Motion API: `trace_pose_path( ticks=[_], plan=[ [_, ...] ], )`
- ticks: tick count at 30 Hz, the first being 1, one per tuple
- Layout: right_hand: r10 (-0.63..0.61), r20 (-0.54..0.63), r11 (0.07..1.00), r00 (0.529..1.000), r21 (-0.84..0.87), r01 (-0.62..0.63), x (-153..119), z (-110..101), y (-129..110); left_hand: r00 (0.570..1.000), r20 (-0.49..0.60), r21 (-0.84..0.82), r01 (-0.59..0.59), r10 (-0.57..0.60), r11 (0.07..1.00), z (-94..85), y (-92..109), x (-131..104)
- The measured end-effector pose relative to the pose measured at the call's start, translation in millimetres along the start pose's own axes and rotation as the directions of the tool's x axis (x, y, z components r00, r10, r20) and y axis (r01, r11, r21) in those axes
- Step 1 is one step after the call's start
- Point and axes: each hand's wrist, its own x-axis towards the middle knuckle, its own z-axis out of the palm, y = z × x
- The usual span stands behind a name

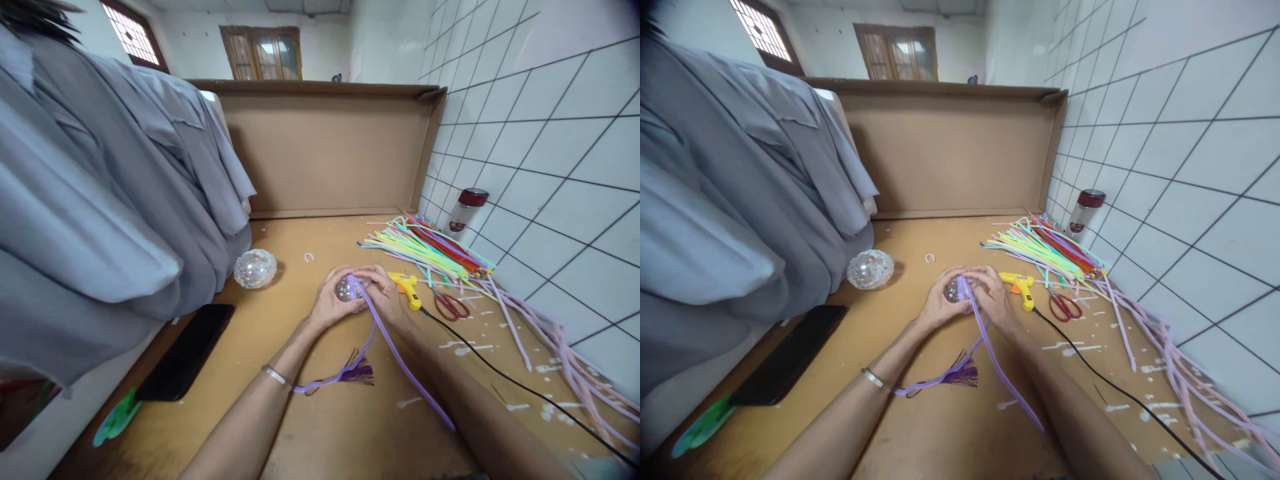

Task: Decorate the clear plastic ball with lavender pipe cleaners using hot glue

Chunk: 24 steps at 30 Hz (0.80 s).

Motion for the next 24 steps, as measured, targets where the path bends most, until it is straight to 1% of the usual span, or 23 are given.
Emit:
trace_pose_path(
  ticks=[3, 6, 10, 15, 20, 24],
  plan=[
    [-0.001, 0.007, 1.0, 1.0, -0.005, 0.001, 0.1, -0.9, -0.5, 1.0, -0.011, -0.028, 0.028, -0.029, 0.999, 0.4, 2.4, -0.3],
    [-0.005, -0.009, 1.0, 1.0, 0.001, 0.005, -0.4, -0.6, -0.4, 0.999, -0.012, -0.047, 0.045, -0.045, 0.998, 1.5, 4.0, -0.6],
    [-0.01, -0.014, 1.0, 1.0, -0.019, 0.01, -1.6, -0.1, -0.7, 0.999, -0.007, -0.051, 0.035, -0.035, 0.998, 1.8, 5.0, -0.3],
    [-0.006, 0.007, 0.999, 1.0, -0.049, 0.006, -2.1, -1.0, -2.6, 0.999, 0.009, -0.03, 0.033, -0.033, 0.999, 0.0, 5.8, 0.4],
    [0.017, 0.001, 0.997, 1.0, -0.078, -0.017, -1.3, -0.4, -1.4, 0.998, 0.051, -0.045, 0.03, -0.028, 0.999, -2.1, 4.3, 0.8],
    [0.017, -0.008, 0.998, 1.0, -0.057, -0.018, -0.8, -0.7, 1.4, 0.995, 0.096, -0.037, 0.023, -0.019, 0.999, -3.9, -0.7, 0.8]
  ],
)
